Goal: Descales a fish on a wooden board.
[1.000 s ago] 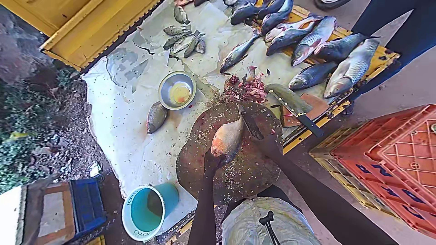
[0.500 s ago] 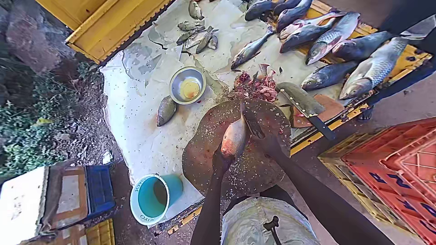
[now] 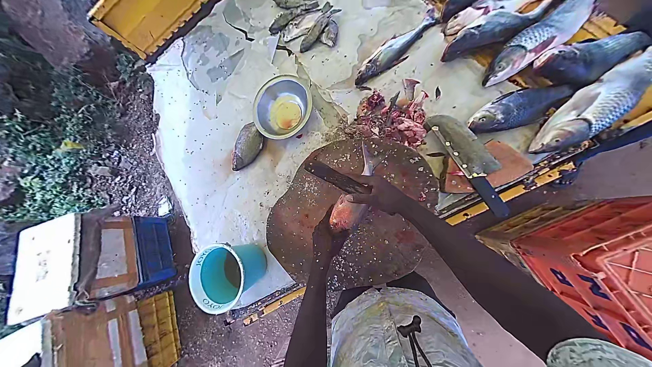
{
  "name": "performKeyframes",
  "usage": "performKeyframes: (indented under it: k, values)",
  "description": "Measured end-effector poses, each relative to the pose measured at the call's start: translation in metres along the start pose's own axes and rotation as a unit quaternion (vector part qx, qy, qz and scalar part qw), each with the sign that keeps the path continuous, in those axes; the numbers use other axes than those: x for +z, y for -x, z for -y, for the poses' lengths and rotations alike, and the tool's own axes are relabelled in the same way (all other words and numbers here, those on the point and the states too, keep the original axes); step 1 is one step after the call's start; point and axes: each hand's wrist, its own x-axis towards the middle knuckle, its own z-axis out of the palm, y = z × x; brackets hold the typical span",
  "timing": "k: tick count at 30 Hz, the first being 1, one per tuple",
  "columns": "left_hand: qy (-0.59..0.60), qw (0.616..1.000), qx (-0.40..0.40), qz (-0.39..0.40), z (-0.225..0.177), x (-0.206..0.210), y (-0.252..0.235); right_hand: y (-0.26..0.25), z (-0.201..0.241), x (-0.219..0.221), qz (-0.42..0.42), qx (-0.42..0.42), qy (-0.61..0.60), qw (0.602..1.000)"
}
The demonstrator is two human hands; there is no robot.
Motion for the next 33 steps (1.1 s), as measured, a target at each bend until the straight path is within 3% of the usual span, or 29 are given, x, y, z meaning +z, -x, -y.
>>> performKeyframes:
  k: [2,3,6,8,10,11,14,16,18,21,24,27,30,33]
  values:
    - [-0.004,0.999,-0.035,0.0,-0.006,-0.002,-0.007,0.007,-0.005,-0.027,0.006,0.033,0.163,0.986]
    - [-0.012,0.999,-0.044,0.003,-0.01,-0.004,-0.008,0.001,-0.003,-0.016,0.024,0.045,0.212,0.976]
    - [-0.036,0.999,-0.03,0.006,-0.013,-0.003,-0.001,-0.032,0.012,0.043,0.011,0.039,0.116,0.992]
    - [0.006,1.0,0.004,-0.016,-0.003,-0.006,-0.013,-0.051,0.017,0.03,0.006,0.024,0.076,0.997]
    - [0.165,0.985,-0.015,-0.056,0.028,0.007,-0.003,-0.028,0.001,0.006,0.002,0.07,0.104,0.992]
    - [0.303,0.946,-0.05,-0.108,0.037,0.018,-0.005,-0.02,-0.008,-0.011,-0.019,0.093,0.133,0.987]
    - [0.608,0.749,-0.128,-0.229,0.044,0.055,-0.024,-0.008,-0.041,-0.014,-0.11,0.171,0.206,0.957]
    - [0.677,0.682,-0.131,-0.245,0.034,0.064,-0.035,0.002,-0.033,0.013,-0.109,0.229,0.235,0.938]
    - [0.717,0.653,-0.088,-0.228,0.023,0.062,-0.049,0.019,-0.017,0.03,-0.051,0.243,0.256,0.934]
    - [0.722,0.66,-0.044,-0.204,0.023,0.059,-0.062,0.065,-0.024,0.023,0.024,0.22,0.26,0.94]
    - [0.704,0.683,0.036,-0.193,0.014,0.048,-0.043,0.085,-0.023,0.009,-0.025,0.168,0.208,0.963]
    - [0.586,0.784,0.034,-0.203,-0.013,0.027,-0.003,0.028,0.02,0.029,-0.123,0.063,0.051,0.989]
    - [0.443,0.867,0.066,-0.217,-0.021,0.008,0.0,-0.021,0.06,0.005,-0.141,0.032,-0.065,0.987]
    - [0.413,0.883,0.031,-0.22,-0.001,0.021,0.01,0.035,0.044,-0.024,-0.054,0.076,0.036,0.995]
